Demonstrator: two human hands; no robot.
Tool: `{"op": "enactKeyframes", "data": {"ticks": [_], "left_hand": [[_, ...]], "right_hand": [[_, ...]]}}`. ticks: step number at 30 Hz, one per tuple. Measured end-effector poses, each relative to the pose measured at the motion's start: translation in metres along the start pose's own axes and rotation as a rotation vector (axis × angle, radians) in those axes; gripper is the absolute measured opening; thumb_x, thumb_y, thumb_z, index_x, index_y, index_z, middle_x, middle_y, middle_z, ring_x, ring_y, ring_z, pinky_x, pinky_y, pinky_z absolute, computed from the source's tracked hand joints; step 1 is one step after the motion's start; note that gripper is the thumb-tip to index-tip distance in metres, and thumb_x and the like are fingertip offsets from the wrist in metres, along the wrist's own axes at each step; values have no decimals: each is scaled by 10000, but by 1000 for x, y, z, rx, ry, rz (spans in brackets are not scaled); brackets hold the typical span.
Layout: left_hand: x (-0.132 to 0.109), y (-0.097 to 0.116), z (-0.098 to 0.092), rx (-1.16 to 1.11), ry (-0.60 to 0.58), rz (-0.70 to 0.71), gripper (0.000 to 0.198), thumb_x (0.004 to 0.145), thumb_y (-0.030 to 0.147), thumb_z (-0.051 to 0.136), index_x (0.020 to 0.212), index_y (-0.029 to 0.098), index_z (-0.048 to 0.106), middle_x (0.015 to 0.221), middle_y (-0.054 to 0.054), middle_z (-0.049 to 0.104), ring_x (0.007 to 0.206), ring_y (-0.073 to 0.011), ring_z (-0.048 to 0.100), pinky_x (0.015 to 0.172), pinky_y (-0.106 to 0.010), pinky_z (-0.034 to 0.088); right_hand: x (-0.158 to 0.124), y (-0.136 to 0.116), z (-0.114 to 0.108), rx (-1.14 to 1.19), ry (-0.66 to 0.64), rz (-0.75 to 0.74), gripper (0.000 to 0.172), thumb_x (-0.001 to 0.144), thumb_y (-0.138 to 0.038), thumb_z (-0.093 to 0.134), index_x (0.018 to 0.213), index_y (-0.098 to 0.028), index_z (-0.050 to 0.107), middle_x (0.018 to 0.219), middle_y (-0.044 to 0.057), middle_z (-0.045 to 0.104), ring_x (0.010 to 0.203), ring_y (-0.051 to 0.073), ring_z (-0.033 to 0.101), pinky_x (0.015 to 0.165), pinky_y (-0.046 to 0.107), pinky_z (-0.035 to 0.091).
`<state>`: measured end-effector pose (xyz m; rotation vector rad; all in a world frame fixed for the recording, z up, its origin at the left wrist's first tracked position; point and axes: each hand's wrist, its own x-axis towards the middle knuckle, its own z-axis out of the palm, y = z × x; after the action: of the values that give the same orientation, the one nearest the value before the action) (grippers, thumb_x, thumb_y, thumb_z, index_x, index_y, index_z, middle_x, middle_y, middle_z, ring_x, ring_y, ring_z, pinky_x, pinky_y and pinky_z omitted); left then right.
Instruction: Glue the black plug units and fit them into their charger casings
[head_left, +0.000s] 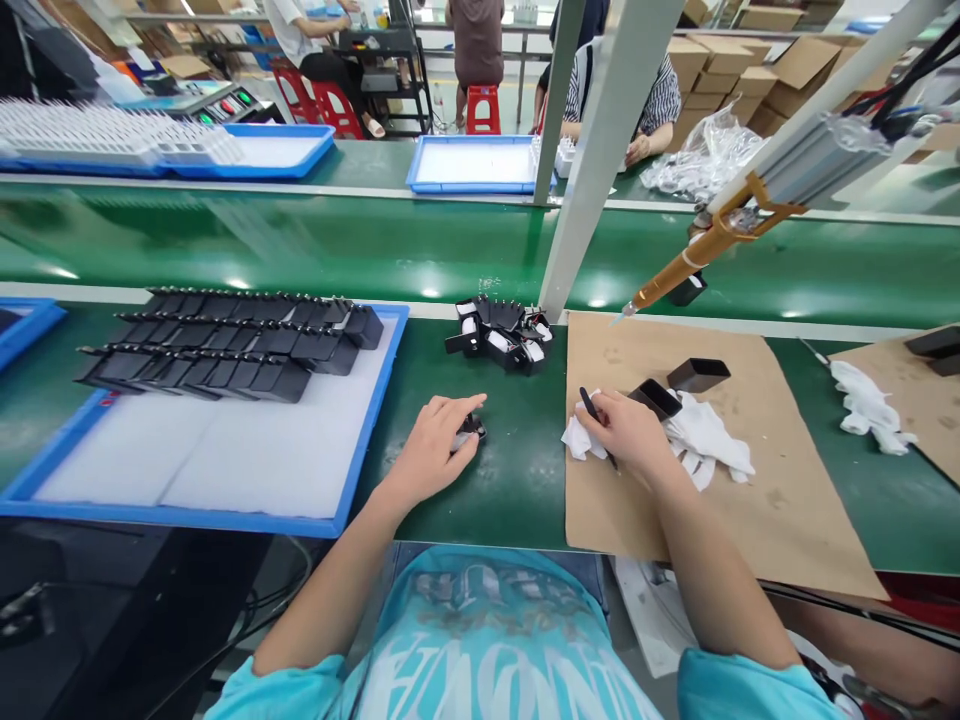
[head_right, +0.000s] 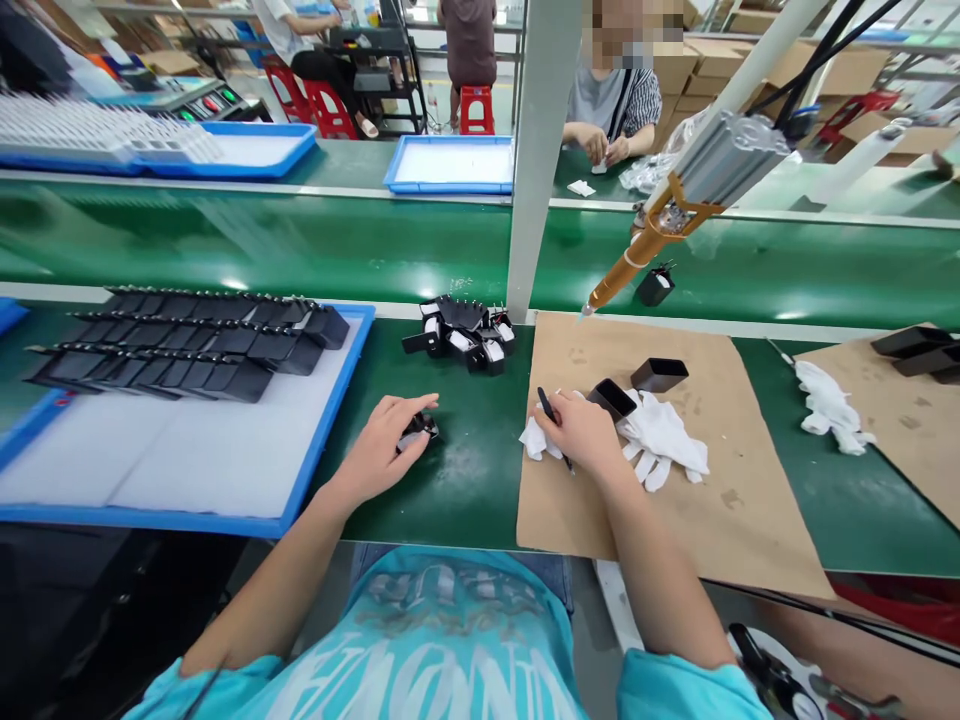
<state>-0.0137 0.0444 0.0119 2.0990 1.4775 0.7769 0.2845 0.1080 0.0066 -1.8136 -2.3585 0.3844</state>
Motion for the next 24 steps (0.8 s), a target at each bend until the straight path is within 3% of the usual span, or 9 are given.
{"op": "enactKeyframes", "data": {"ticks": [4, 7, 10, 15, 20, 24], "left_hand": [[-7, 6, -4, 98, -34, 18, 515, 983, 246, 393, 1491, 211, 313, 1326, -79, 599, 1108, -227, 508, 995, -431, 439], [-9, 6, 1, 97, 15, 25, 438, 989, 292, 428, 1418, 207, 432, 1201, -72, 664, 1059, -204, 562, 926, -361, 491], [-7, 5, 10, 91, 117, 22, 296, 954, 311, 524, 1228, 217, 590, 1088, -48, 702, 994, -182, 620, 865, -304, 515], [-7, 8, 27, 261, 232, 53, 179, 963, 279, 497, 1053, 225, 642, 1056, -34, 709, 930, -177, 645, 817, -293, 505], [-7, 16, 29, 620, 41, -31, 254, 958, 357, 499, 1167, 268, 612, 935, -40, 680, 815, -205, 634, 563, -280, 420], [-3, 17, 26, 569, -70, -80, 251, 955, 330, 480, 1164, 255, 598, 921, -62, 635, 840, -223, 617, 551, -284, 406]], "right_hand": [[1, 2, 0, -1, -22, -14, 405, 906, -468, 455, 611, -201, 380, 685, 3, 551, 593, 126, 505, 534, 256, 244], [1, 2, 0, 1, -36, -18, 409, 908, -484, 453, 618, -201, 399, 688, 2, 550, 567, 121, 486, 524, 256, 243], [1, 1, 0, -10, -40, -25, 394, 913, -482, 452, 638, -200, 438, 708, 7, 560, 569, 122, 487, 513, 257, 237], [0, 0, 1, -44, -44, -42, 385, 925, -471, 445, 657, -197, 476, 727, 12, 574, 587, 125, 500, 508, 256, 228], [0, -1, 2, -54, -59, -55, 387, 938, -468, 428, 673, -194, 493, 757, 20, 592, 611, 128, 518, 500, 257, 214], [0, -1, 3, -63, -58, -63, 398, 941, -475, 414, 669, -197, 496, 760, 25, 601, 635, 136, 537, 501, 258, 210]]}}
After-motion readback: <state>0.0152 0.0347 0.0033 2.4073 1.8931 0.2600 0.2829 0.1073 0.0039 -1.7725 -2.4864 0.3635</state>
